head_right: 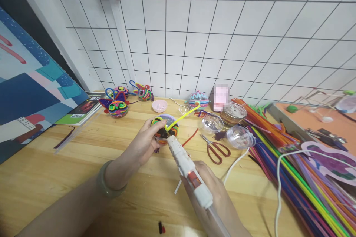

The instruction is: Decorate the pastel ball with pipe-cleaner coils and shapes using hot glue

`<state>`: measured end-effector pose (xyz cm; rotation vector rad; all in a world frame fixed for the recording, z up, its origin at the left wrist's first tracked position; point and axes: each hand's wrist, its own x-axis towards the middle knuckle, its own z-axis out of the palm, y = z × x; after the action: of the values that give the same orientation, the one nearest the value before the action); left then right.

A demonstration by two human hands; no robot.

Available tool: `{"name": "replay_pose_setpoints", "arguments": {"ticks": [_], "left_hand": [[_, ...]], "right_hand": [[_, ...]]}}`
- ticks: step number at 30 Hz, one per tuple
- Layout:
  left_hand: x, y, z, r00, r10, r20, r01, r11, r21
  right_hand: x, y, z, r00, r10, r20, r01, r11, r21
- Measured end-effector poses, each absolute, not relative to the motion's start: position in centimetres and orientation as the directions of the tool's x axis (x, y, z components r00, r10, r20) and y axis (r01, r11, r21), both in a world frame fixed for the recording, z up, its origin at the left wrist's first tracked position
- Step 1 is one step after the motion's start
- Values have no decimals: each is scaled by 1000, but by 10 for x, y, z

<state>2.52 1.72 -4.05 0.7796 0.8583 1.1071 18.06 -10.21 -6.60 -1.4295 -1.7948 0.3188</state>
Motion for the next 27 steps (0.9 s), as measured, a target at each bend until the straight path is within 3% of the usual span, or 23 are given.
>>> {"name": "replay_pose_setpoints", "arguments": {"ticks": [27], "left_hand": [[26, 18, -39, 210, 954, -214, -426, 286, 858]], "right_hand": [[180, -102, -68, -24, 911, 412, 639, 331, -694]]}}
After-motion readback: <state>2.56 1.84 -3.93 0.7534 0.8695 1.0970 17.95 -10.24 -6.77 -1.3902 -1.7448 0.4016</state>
